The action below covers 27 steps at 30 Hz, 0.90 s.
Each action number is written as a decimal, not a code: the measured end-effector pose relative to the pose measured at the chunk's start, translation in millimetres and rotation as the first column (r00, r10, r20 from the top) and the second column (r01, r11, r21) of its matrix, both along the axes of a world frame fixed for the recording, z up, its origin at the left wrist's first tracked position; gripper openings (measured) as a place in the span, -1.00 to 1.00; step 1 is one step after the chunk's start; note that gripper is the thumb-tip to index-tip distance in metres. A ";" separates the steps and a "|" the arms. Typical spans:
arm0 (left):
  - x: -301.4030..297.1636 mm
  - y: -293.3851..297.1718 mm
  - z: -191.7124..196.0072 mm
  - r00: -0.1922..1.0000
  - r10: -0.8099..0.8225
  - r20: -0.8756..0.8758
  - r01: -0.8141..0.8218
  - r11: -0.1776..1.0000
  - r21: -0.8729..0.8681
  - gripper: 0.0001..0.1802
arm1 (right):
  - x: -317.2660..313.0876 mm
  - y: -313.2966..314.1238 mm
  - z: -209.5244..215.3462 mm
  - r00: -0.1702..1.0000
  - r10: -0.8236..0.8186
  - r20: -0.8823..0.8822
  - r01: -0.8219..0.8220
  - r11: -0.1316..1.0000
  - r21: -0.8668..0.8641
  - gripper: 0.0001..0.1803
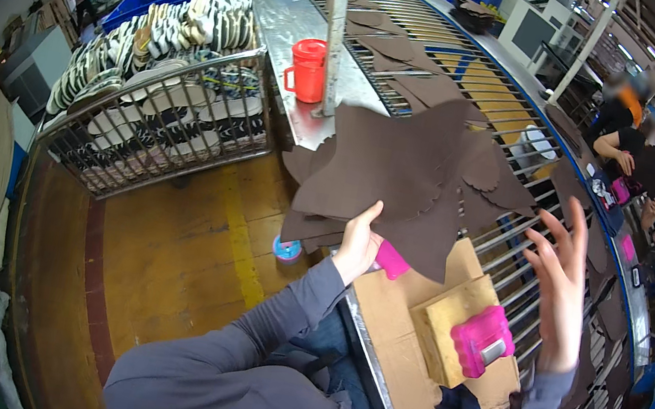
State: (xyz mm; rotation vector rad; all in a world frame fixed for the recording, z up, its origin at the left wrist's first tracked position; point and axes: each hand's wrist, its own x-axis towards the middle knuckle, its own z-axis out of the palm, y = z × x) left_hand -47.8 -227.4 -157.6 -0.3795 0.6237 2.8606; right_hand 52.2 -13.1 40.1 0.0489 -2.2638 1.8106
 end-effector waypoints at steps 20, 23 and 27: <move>-208.0 -124.9 -68.4 0.540 -0.831 0.132 -0.442 -0.414 -0.796 -0.01 | 257.3 -3.8 -63.2 0.759 -0.651 -0.018 0.629 0.726 0.279 -0.59; -232.0 -139.8 -62.9 0.462 -0.847 0.263 -0.272 -0.417 -0.867 -0.27 | 236.9 -12.0 -49.5 0.829 -0.559 0.030 0.461 0.712 0.530 -0.58; -209.5 -139.1 -12.9 0.329 -0.933 0.147 -0.308 -0.253 -0.917 -0.68 | 208.9 -8.1 -57.2 0.944 -0.330 0.022 0.256 0.771 0.583 -0.58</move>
